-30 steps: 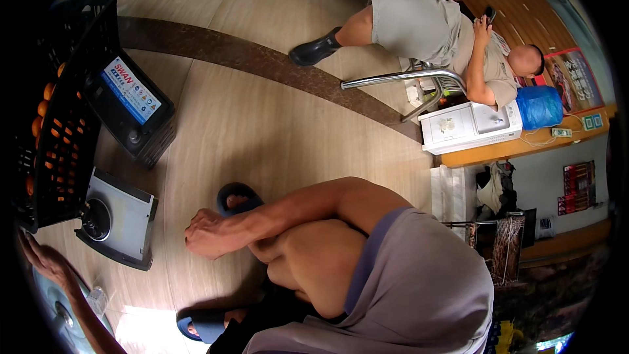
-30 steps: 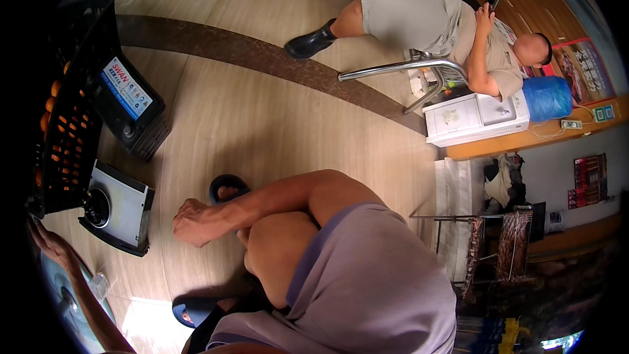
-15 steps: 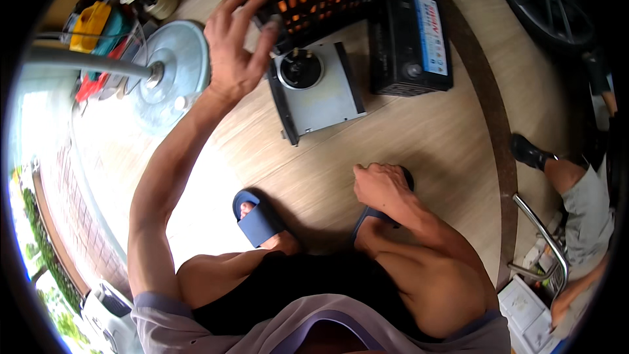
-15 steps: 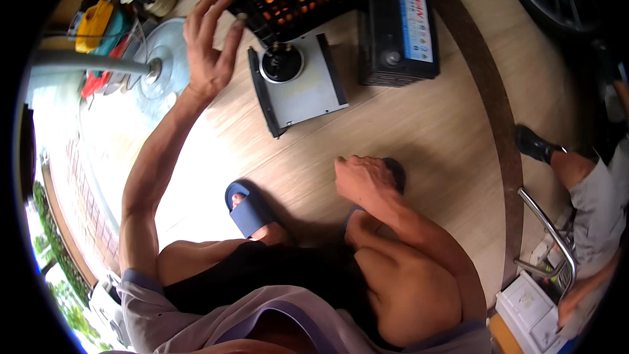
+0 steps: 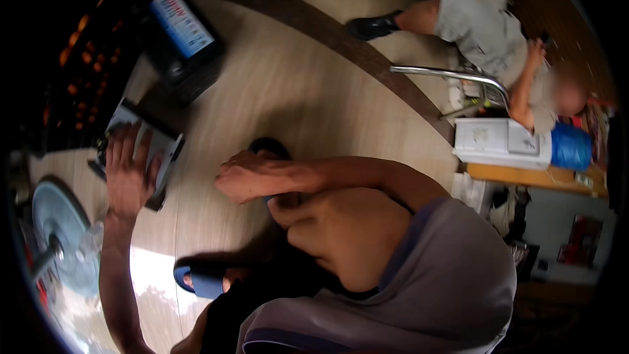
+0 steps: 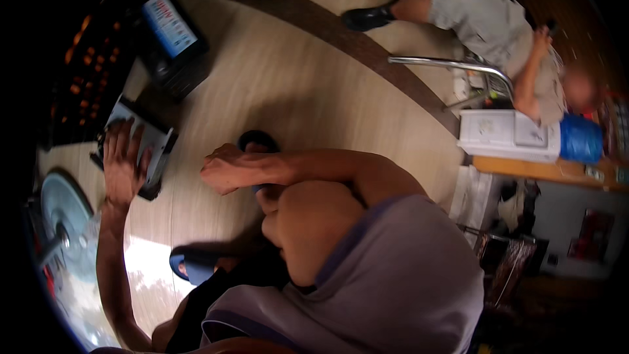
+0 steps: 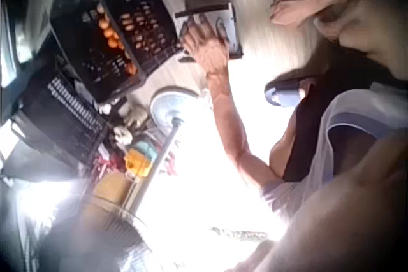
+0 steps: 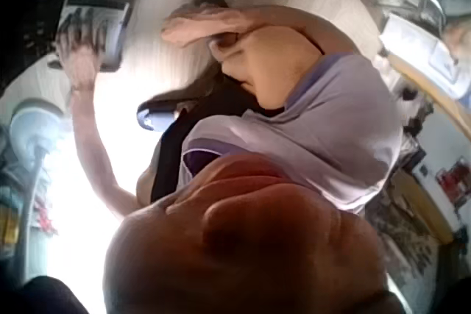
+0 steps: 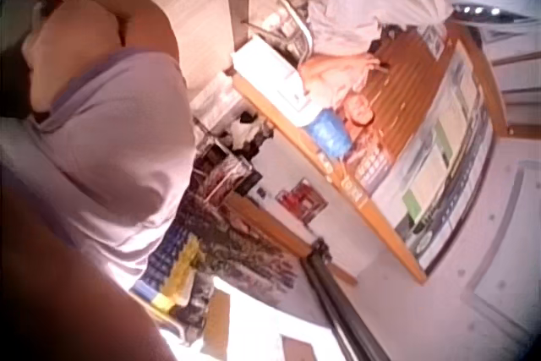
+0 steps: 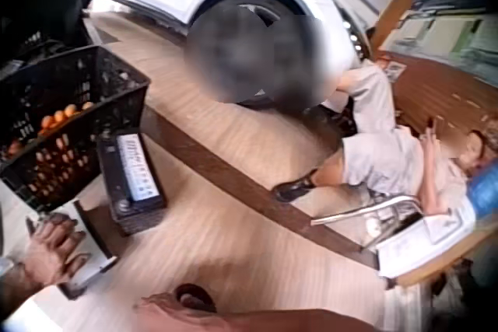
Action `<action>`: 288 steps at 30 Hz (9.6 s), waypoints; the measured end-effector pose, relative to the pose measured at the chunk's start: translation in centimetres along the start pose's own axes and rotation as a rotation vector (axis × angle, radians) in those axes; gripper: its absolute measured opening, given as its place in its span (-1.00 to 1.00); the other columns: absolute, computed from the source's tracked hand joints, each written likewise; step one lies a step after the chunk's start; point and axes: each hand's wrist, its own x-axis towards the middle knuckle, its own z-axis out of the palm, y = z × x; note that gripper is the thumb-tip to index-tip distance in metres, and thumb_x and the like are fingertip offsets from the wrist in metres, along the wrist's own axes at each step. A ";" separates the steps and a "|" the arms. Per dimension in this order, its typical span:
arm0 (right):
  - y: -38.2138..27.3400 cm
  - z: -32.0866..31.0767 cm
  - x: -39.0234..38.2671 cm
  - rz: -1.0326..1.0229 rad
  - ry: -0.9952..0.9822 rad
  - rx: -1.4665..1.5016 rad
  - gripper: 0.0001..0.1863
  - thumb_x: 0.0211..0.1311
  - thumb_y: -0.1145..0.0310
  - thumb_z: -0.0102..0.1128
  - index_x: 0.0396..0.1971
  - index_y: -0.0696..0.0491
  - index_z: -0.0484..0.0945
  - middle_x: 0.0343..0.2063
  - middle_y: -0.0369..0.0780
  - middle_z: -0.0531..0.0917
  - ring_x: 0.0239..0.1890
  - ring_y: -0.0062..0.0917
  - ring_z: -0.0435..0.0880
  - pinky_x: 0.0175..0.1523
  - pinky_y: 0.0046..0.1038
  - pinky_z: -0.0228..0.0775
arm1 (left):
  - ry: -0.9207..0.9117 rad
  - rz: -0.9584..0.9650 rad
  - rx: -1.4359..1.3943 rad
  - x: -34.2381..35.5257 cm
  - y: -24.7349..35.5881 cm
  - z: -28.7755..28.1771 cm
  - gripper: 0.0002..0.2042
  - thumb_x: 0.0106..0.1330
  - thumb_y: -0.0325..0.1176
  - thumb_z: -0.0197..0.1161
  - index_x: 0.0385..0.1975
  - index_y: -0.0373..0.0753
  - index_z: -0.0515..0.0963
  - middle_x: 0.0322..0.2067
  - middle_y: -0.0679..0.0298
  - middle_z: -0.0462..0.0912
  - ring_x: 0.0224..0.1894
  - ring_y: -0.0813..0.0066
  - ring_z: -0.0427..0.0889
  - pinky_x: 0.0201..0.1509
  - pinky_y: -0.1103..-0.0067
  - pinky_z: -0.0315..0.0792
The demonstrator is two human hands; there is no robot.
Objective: The person uses a screwdriver to unscrew components of a black mechanical device while sitting on the floor near a crate of fruit.
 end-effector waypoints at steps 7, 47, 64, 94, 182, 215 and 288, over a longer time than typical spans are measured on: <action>7.5 4.0 0.3 0.288 0.487 0.165 -0.73 0.12 0.27 0.18 -0.22 0.08 0.61 -0.32 0.01 0.73 -0.19 -0.09 0.75 -0.12 -0.08 0.59 | -0.140 0.011 -0.202 -0.8 3.2 5.3 -0.42 0.30 -0.27 0.32 0.31 -0.31 0.38 0.31 -0.11 0.36 0.36 -0.16 0.31 0.44 0.09 0.24; 9.0 -3.7 -10.6 0.819 0.336 0.064 -0.71 0.15 0.24 0.14 -0.31 0.10 0.75 -0.25 -0.01 0.76 -0.14 -0.10 0.76 -0.04 -0.16 0.62 | -0.309 0.019 -0.124 -0.7 2.7 5.1 -0.17 0.23 -0.23 0.28 0.52 -0.22 0.09 0.52 -0.14 0.01 0.56 -0.14 -0.02 0.64 0.12 -0.16; 4.3 1.0 -5.2 0.614 0.271 0.106 -0.70 0.29 0.17 0.18 -0.27 0.10 0.70 -0.24 -0.05 0.75 -0.10 -0.12 0.73 -0.01 -0.13 0.57 | -0.293 0.018 -0.148 -1.4 2.4 5.1 -0.21 0.26 -0.30 0.24 0.53 -0.18 0.11 0.52 -0.09 0.03 0.57 -0.10 -0.01 0.64 0.13 -0.16; 1.3 5.7 -1.9 0.127 0.213 0.420 -0.70 0.26 0.22 0.11 -0.19 0.06 0.70 -0.23 -0.06 0.76 -0.09 -0.14 0.72 0.05 -0.14 0.51 | -0.235 0.010 -0.142 -2.2 2.3 4.6 -0.23 0.19 -0.32 0.33 0.46 -0.17 0.22 0.47 -0.05 0.15 0.51 -0.07 0.13 0.60 0.14 -0.02; 4.6 15.5 2.4 -0.208 0.851 -0.002 -0.79 0.19 0.27 0.32 -0.38 0.11 0.57 -0.54 -0.17 0.61 -0.50 -0.24 0.67 -0.40 -0.25 0.54 | -0.226 -0.017 -0.224 -1.7 1.9 4.6 -0.32 0.19 -0.40 0.24 0.41 -0.16 0.32 0.44 -0.04 0.20 0.50 -0.08 0.12 0.60 0.08 -0.04; 5.3 16.5 2.8 -0.185 0.846 0.006 -0.77 0.20 0.24 0.28 -0.52 0.07 0.55 -0.57 -0.18 0.61 -0.52 -0.26 0.68 -0.42 -0.22 0.57 | -0.211 0.019 -0.180 -0.9 2.5 4.3 -0.27 0.12 -0.47 0.25 0.41 -0.23 0.29 0.41 -0.09 0.22 0.48 -0.12 0.15 0.57 0.06 0.02; 5.0 16.3 3.0 -0.166 0.742 -0.069 -0.74 0.18 0.24 0.32 -0.43 0.13 0.55 -0.56 -0.17 0.59 -0.56 -0.30 0.67 -0.47 -0.31 0.54 | -0.175 -0.029 -0.182 -1.0 2.6 3.9 -0.44 0.27 -0.52 0.18 0.34 -0.18 0.42 0.37 -0.02 0.33 0.44 -0.03 0.27 0.55 0.10 0.09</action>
